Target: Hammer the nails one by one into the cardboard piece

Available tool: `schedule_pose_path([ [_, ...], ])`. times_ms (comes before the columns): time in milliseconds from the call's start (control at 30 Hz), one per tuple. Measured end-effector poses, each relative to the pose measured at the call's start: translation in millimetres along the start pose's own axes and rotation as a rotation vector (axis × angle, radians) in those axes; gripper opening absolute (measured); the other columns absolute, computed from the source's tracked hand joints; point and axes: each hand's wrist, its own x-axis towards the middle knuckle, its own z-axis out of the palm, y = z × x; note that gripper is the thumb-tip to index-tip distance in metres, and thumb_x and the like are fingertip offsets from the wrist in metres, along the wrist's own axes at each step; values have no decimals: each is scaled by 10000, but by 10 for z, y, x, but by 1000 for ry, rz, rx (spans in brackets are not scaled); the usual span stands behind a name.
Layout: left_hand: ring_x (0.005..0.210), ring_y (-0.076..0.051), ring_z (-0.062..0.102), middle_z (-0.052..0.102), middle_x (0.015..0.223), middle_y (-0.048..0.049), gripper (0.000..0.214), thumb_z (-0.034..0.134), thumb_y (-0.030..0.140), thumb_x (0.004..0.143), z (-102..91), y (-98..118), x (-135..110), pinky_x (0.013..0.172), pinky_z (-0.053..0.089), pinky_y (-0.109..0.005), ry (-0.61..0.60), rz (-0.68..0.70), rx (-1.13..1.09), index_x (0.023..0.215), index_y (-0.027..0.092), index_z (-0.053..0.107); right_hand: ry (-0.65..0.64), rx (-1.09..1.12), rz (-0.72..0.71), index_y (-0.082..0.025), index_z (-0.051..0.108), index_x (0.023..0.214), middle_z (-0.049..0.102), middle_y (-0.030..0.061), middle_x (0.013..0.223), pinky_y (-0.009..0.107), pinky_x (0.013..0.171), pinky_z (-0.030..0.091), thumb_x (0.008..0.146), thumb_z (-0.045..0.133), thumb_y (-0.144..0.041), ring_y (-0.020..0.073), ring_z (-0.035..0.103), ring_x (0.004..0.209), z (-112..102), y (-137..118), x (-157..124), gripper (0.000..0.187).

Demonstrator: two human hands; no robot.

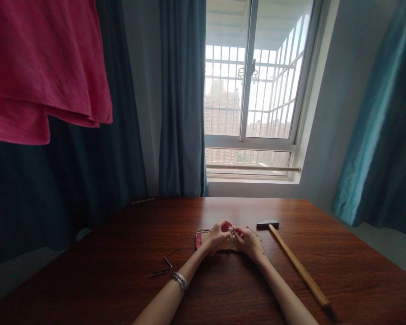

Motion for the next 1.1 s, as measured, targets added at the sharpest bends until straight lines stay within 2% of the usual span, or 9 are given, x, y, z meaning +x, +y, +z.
schedule_pose_path([
  [233, 746, -150, 577, 633, 787, -27, 273, 597, 306, 699, -2, -83, 48, 675, 451, -236, -36, 28, 20, 911, 138, 626, -17, 35, -50, -258, 678, 849, 678, 13, 794, 227, 640, 418, 819, 466, -247, 150, 591, 693, 54, 91, 14, 214],
  [400, 719, -144, 579, 633, 761, -25, 256, 597, 300, 696, 6, -136, 88, 648, 450, -224, -48, 32, 13, 880, 126, 638, -29, 46, -70, -263, 679, 841, 675, 12, 819, 225, 662, 424, 826, 467, -269, 145, 585, 697, 62, 120, 8, 212],
  [700, 670, -138, 571, 637, 716, -27, 254, 572, 339, 724, 10, -47, 90, 605, 429, -213, -44, 27, 78, 816, 118, 656, -19, 17, -56, -232, 674, 796, 633, 12, 777, 213, 678, 407, 823, 475, -273, 137, 559, 726, 102, 182, 10, 205],
  [967, 674, -133, 563, 642, 746, -36, 283, 594, 347, 719, 37, -144, 117, 603, 428, -209, -39, 52, 55, 859, 112, 665, -32, 32, -49, -245, 675, 808, 624, 11, 779, 219, 670, 411, 815, 485, -259, 142, 555, 728, 89, 183, 8, 190],
  [1100, 682, -135, 564, 637, 746, -38, 280, 591, 340, 720, 36, -125, 107, 612, 430, -209, -33, 62, 67, 854, 109, 674, -35, 49, -52, -237, 684, 800, 629, 10, 762, 225, 693, 420, 803, 494, -249, 141, 559, 728, 124, 201, 20, 191],
])
